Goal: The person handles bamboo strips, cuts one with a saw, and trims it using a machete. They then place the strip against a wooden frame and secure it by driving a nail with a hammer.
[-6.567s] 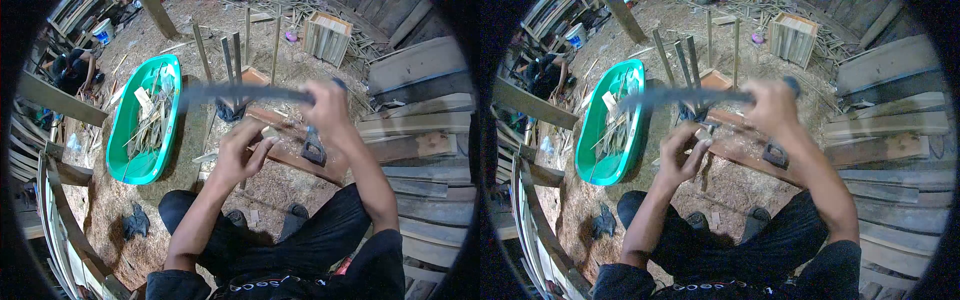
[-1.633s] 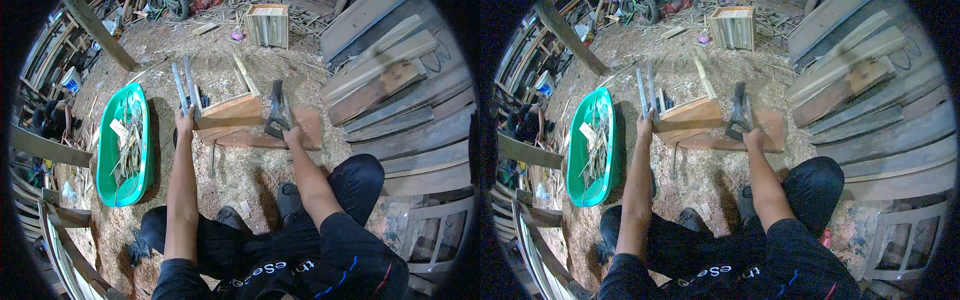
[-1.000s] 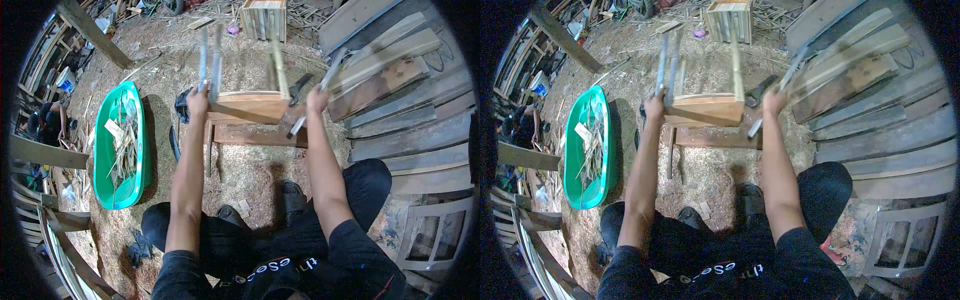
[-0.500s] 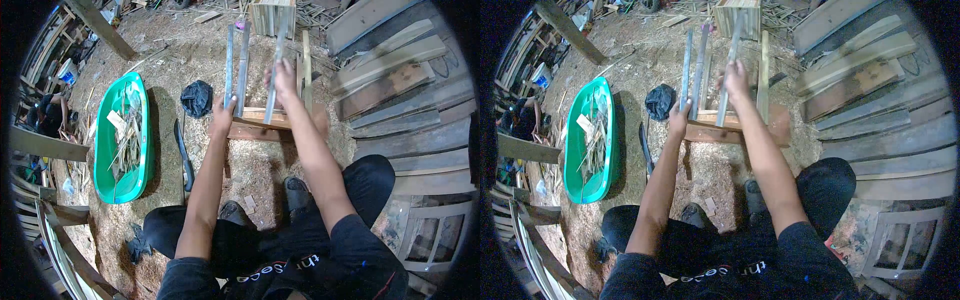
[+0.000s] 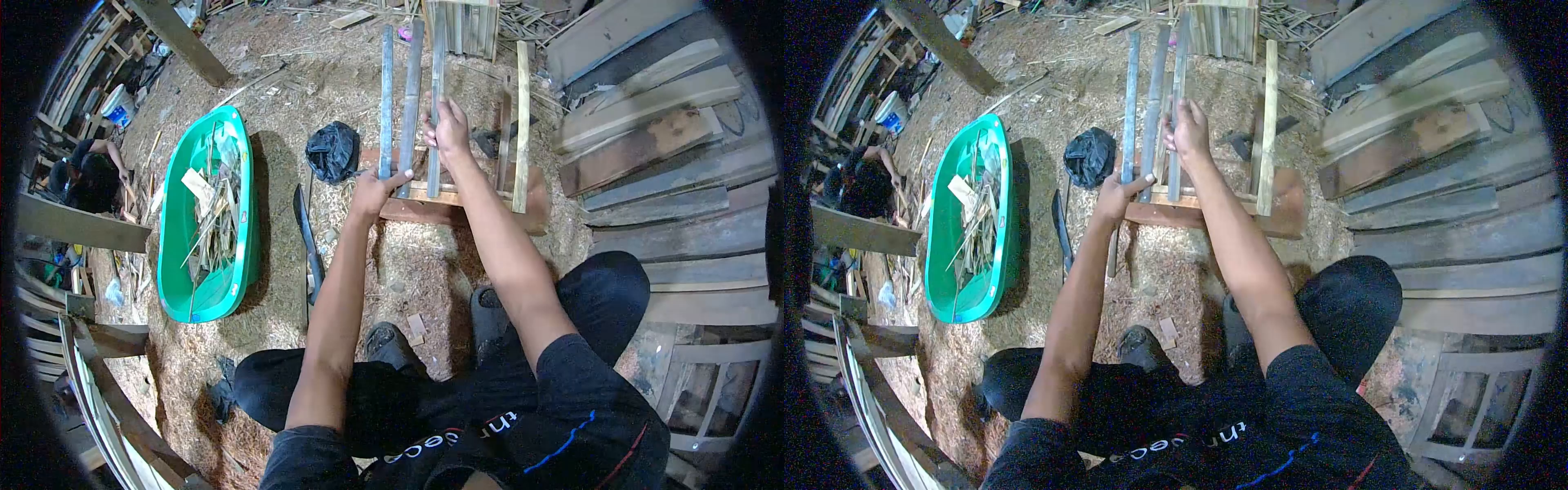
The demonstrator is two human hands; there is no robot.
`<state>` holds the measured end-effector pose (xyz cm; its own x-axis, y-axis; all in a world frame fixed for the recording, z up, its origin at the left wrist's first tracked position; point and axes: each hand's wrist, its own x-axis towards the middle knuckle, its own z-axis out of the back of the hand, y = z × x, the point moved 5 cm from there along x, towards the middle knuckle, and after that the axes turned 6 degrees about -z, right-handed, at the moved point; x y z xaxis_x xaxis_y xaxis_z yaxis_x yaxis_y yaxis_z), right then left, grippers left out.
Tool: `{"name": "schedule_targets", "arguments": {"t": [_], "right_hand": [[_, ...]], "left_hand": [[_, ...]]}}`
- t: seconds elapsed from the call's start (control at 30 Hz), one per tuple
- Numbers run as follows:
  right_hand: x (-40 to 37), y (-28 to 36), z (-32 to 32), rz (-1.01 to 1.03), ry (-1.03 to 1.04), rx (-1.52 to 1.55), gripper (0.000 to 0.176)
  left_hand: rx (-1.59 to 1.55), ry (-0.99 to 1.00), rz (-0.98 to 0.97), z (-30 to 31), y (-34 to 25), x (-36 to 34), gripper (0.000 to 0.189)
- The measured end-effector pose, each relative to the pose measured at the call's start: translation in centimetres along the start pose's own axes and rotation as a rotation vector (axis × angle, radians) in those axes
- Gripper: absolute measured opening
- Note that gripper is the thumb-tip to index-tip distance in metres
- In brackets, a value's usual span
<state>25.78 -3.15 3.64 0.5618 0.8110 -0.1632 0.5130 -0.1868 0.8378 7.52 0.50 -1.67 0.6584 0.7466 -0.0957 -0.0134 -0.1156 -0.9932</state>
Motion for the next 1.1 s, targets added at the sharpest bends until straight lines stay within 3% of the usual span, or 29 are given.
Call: {"name": "schedule_targets", "arguments": {"t": [0.23, 0.33, 0.43, 0.57, 0.67, 0.8, 0.9, 1.1], "right_hand": [[1.2, -1.3, 1.6, 0.132, -0.02, -0.194, 0.033], [1.1, -1.8, 2.2, 0.067, -0.076, -0.249, 0.031], [1.0, -1.1, 2.6, -0.011, -0.149, -0.311, 0.032], [0.9, -0.6, 2.5, -0.015, -0.11, -0.215, 0.035], [0.9, -1.5, 2.3, -0.037, -0.071, -0.151, 0.034], [-1.2, -1.7, 1.8, 0.007, -0.004, -0.234, 0.031], [-2.5, -1.8, 1.2, 0.037, -0.005, -0.242, 0.03], [-2.7, -1.5, 1.7, 0.127, -0.021, -0.253, 0.031]], "left_hand": [[-0.015, -0.207, -0.023, -0.8, -0.2, 0.1, 0.025], [-0.214, -0.259, -0.05, -2.0, -1.3, -0.6, 0.026], [-0.14, -0.38, 0.001, -2.7, -2.5, -1.7, 0.026], [-0.04, -0.33, -0.005, -2.3, -2.1, -1.6, 0.027], [-0.191, -0.174, 0.117, -0.5, 1.1, -0.3, 0.024], [-0.474, 0.056, 0.304, 0.3, 1.3, 0.1, 0.036], [-0.199, -0.01, 0.286, -1.2, -1.8, -0.6, 0.032], [-0.222, -0.027, 0.15, -2.1, -2.8, -0.8, 0.026]]}}
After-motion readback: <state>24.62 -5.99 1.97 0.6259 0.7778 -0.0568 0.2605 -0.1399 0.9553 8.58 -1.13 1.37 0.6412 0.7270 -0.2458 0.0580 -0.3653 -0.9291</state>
